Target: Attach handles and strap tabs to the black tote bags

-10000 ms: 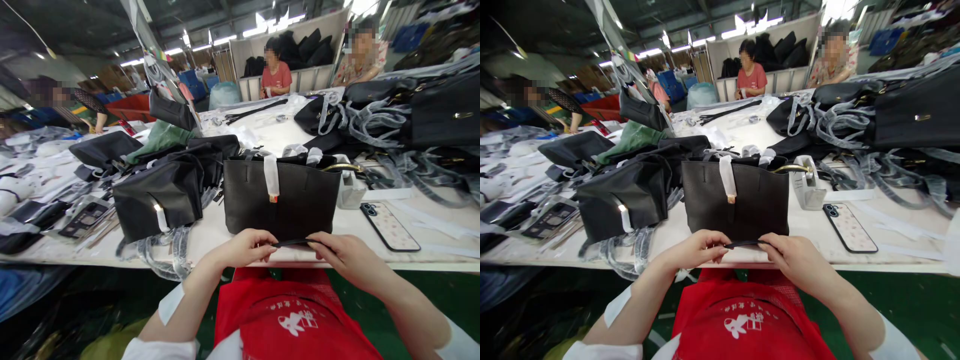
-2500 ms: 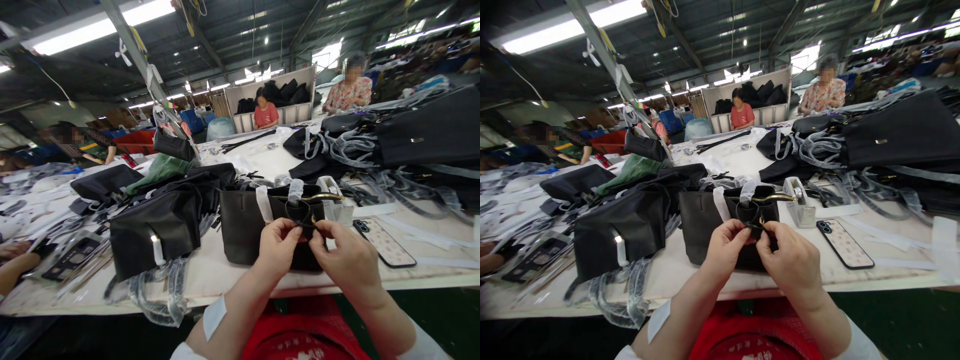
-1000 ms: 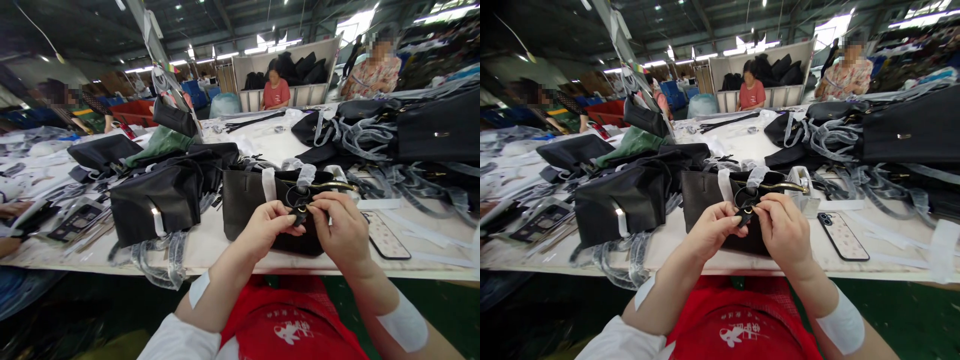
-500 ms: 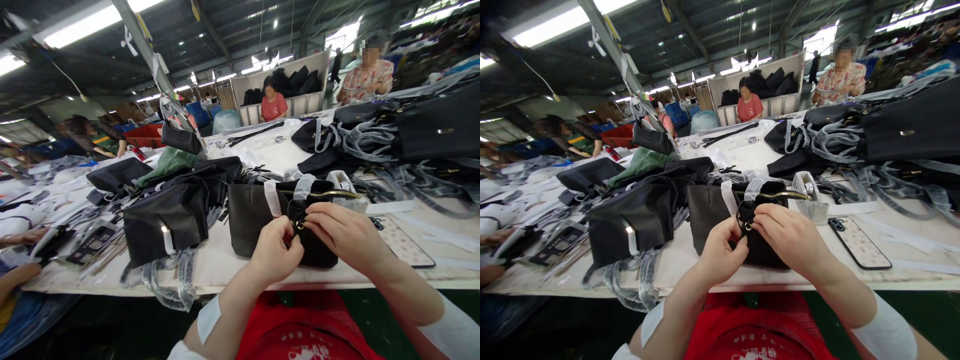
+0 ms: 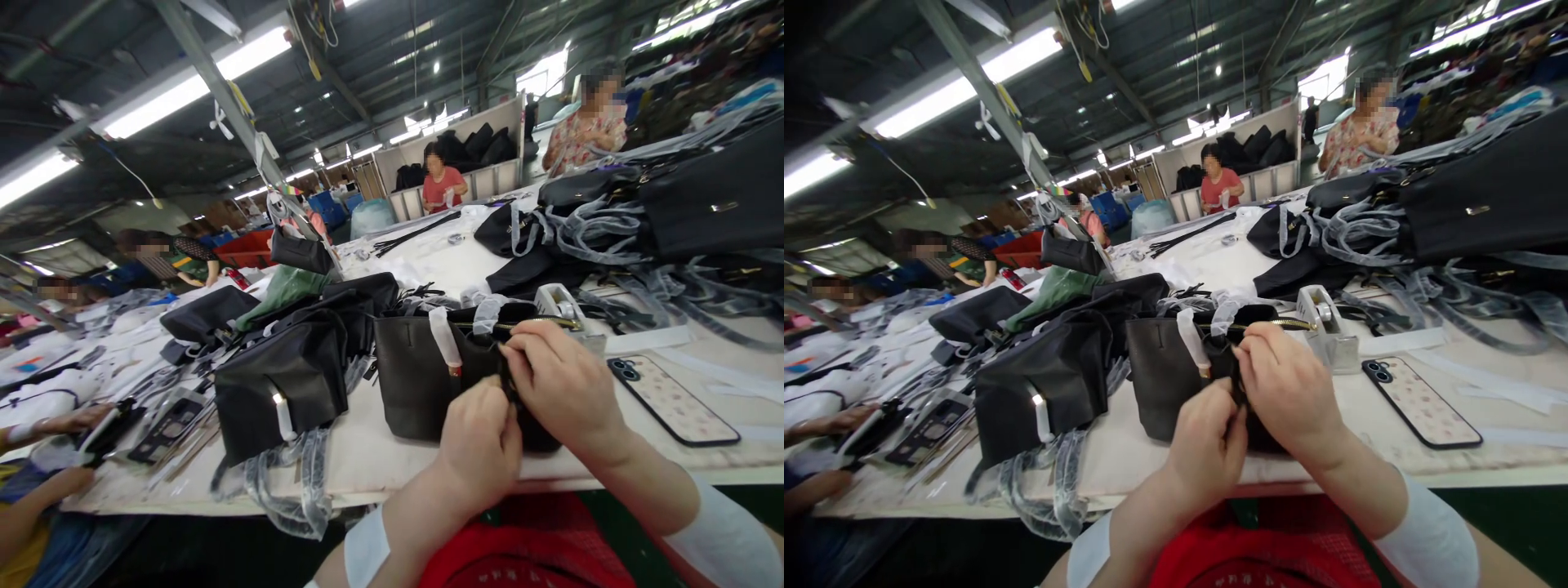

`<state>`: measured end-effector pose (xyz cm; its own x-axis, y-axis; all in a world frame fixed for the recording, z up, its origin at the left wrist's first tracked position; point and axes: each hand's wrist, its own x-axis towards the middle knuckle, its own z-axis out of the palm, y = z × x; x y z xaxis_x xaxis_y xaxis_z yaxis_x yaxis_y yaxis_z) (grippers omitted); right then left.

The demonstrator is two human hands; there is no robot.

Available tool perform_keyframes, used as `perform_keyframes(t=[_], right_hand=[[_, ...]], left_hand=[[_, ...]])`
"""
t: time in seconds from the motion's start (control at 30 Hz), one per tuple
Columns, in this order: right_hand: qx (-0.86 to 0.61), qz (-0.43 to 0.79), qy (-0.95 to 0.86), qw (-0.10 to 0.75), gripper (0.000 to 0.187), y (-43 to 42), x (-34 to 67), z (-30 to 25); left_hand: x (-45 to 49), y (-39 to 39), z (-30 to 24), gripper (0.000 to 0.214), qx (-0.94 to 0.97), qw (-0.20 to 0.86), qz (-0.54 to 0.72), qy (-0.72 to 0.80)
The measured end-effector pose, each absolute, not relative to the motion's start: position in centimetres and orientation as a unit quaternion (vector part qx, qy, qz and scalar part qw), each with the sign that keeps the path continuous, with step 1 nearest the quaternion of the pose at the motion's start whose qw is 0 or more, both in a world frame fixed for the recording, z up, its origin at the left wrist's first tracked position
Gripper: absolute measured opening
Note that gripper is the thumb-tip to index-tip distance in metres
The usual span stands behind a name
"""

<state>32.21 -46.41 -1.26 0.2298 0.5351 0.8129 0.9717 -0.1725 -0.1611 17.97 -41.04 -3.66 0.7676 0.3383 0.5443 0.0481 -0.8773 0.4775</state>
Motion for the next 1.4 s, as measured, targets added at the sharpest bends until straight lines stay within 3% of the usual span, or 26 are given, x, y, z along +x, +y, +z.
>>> perform_keyframes(t=[0.27,0.47,0.67,0.77,0.93,1.13,1.33,1.4], right_hand=[[-0.712,-0.22,-0.435,0.505,0.017,-48.7,34.7,-2.1],[-0.65,0.185,-0.511,0.532,0.032,-49.9,32.2,-3.7],[-0.579,0.325,-0.464,0.587,0.032,-49.8,31.5,-3.8],[-0.572,0.322,-0.501,0.564,0.026,-49.8,30.2,-3.8],[-0.645,0.199,-0.561,0.479,0.025,-50.0,27.8,-5.0],[-0.636,0.152,-0.638,0.406,0.026,-50.5,28.3,-5.4],[-0.578,0.284,-0.564,0.517,0.024,-50.6,29.6,-3.9],[-0.556,0.328,-0.532,0.548,0.024,-50.5,29.6,-3.8]], left_hand=[[16.7,-41.5,-3.1,0.016,0.863,0.37,0.332,0.093],[17.0,-40.6,-3.1,0.017,0.875,0.387,0.272,0.106],[19.6,-38.4,-1.4,0.036,0.795,0.546,0.186,0.187],[21.5,-38.2,-0.5,0.041,0.743,0.619,0.143,0.209],[23.0,-38.0,0.1,0.05,0.654,0.696,0.164,0.249],[23.1,-36.5,0.2,0.055,0.693,0.648,0.155,0.274],[22.3,-34.5,3.3,0.05,0.866,0.24,0.328,0.289],[22.7,-33.8,4.0,0.046,0.876,0.213,0.353,0.249]])
